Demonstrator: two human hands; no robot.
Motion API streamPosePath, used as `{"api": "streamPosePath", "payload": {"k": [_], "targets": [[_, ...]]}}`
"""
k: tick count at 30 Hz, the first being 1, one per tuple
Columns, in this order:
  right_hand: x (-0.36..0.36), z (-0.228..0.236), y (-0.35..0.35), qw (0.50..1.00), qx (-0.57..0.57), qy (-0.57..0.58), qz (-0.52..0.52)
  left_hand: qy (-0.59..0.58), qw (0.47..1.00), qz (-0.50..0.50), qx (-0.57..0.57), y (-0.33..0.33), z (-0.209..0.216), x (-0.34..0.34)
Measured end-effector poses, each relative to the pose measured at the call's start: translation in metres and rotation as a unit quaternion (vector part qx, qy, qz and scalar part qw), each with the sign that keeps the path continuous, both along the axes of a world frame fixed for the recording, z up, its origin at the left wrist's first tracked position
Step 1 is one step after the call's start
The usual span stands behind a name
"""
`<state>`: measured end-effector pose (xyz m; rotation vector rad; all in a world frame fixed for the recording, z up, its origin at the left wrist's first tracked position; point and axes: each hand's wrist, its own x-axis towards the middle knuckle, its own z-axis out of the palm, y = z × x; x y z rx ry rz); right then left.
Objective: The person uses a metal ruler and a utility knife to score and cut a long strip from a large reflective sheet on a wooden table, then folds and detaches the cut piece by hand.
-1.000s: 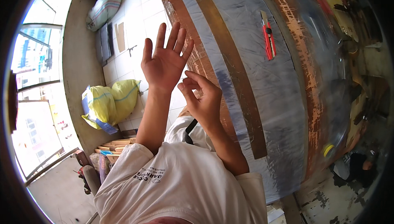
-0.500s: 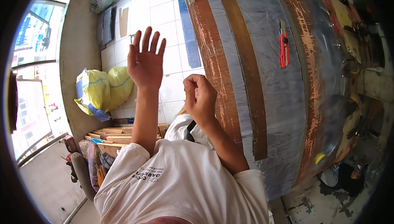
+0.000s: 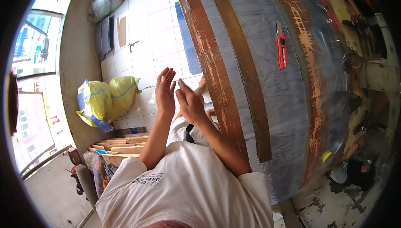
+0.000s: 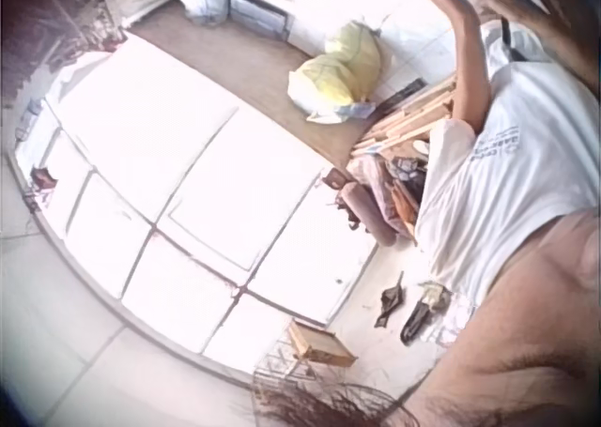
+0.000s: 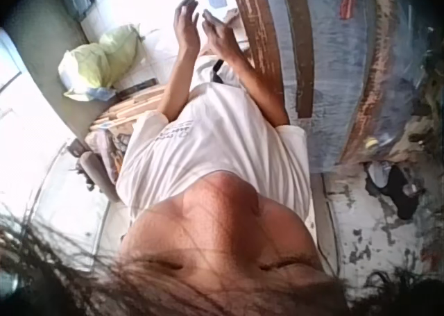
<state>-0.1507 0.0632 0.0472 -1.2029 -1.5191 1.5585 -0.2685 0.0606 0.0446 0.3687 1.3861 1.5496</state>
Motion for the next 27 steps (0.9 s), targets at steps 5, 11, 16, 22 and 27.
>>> {"api": "streamPosePath", "payload": {"k": [5, 11, 16, 22, 27], "targets": [[-0.015, -0.006, -0.019, 0.976, -0.158, 0.088, 0.119, 0.394, 0.918, -0.026, -0.039, 0.037, -0.061, -0.066], [-0.015, 0.011, 0.047, 0.997, 0.071, -0.025, 0.004, 0.322, 0.921, -0.112, -0.188, 0.062, -0.108, -0.147], [-0.023, 0.015, 0.129, 0.953, 0.237, -0.160, -0.103, 0.245, 0.938, -0.219, -0.113, 0.119, -0.093, -0.118], [-0.026, 0.020, 0.159, 0.954, 0.242, -0.125, -0.128, 0.119, 0.942, -0.311, -0.043, 0.177, -0.073, -0.071], [-0.010, 0.022, 0.135, 0.964, 0.187, -0.121, -0.144, 0.081, 0.936, -0.337, -0.070, 0.192, -0.069, -0.073]]}}
